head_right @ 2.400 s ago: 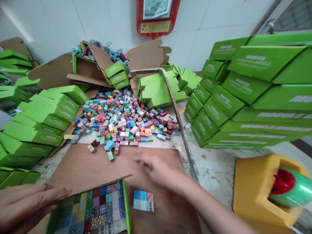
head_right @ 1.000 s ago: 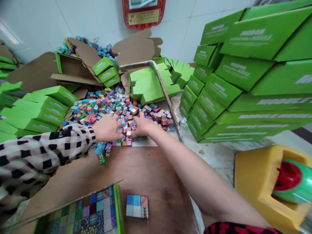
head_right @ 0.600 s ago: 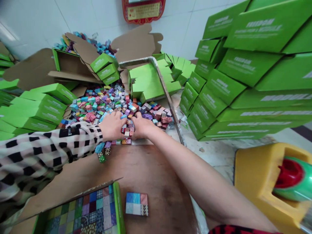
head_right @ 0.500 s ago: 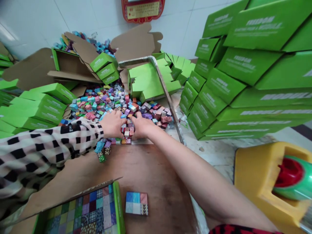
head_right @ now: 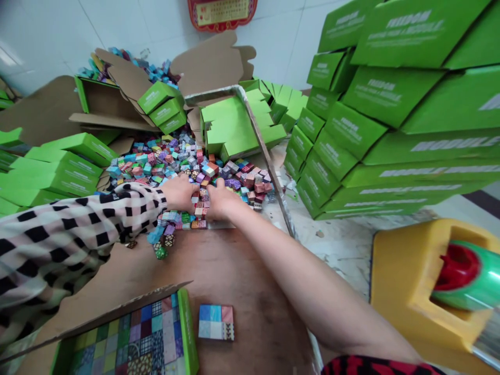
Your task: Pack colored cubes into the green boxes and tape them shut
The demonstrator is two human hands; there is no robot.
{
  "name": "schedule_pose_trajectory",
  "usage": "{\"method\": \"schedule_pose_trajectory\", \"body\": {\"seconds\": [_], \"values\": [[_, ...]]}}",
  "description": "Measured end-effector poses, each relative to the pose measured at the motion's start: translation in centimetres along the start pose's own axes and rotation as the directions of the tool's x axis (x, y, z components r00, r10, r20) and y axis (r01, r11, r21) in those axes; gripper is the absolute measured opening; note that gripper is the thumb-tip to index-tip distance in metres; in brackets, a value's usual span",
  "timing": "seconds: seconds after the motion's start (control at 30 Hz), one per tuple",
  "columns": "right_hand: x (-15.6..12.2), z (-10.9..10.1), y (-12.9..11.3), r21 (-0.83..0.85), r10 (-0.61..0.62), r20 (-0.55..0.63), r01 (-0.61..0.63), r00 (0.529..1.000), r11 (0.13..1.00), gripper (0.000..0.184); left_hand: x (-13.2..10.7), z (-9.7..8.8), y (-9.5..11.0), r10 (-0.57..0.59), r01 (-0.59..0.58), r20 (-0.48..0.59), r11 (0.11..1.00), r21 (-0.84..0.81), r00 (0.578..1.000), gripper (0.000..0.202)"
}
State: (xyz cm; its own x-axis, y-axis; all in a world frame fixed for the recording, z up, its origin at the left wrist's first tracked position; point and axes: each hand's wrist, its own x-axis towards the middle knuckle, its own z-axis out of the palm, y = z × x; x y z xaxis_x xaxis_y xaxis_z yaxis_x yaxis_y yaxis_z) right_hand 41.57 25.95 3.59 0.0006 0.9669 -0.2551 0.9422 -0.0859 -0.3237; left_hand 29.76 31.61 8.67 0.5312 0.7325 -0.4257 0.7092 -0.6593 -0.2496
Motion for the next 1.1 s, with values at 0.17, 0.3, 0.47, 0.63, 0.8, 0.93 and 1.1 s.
{"method": "schedule_pose_trajectory", "body": {"seconds": [0.17,0.3,0.47,0.63,0.8,0.93,1.1], "values": [[-0.8,0.8,-0.1,0.000,-0.038,-0.103,0.039,0.994,0.999,0.062,0.1,1.2,-0.6,0.096,-0.082,-0.196,0.993,0.079,0.976,0.056],[-1.5,1.3,0.1,-0.012,-0.094,-0.152,0.093,0.984,0.996,0.057,0.0,1.6,-1.0,0.173,-0.144,-0.262,0.982,0.126,0.949,0.056],[-1.2,1.4,0.3,-0.005,-0.122,-0.083,0.122,0.989,0.993,0.078,0.2,1.7,-1.0,0.208,-0.183,-0.227,0.975,0.129,0.951,0.057],[-0.7,0.9,0.4,-0.030,-0.119,-0.065,0.117,0.991,0.993,0.067,0.4,1.7,-1.0,0.216,-0.191,-0.225,0.973,0.126,0.950,0.053],[-0.1,0.8,0.2,-0.061,-0.123,-0.025,0.121,0.992,0.991,0.073,0.4,2.0,-1.3,0.217,-0.202,-0.228,0.975,0.089,0.949,0.054],[-0.3,0.4,0.0,-0.080,-0.117,-0.034,0.114,0.992,0.990,0.074,0.3,1.8,-1.6,0.231,-0.217,-0.242,0.972,0.086,0.942,0.054],[-2.7,-0.5,0.2,-0.076,-0.140,-0.116,0.132,0.983,0.988,0.071,-1.2,0.4,-1.1,0.265,-0.254,-0.286,0.964,0.077,0.921,0.058]]}}
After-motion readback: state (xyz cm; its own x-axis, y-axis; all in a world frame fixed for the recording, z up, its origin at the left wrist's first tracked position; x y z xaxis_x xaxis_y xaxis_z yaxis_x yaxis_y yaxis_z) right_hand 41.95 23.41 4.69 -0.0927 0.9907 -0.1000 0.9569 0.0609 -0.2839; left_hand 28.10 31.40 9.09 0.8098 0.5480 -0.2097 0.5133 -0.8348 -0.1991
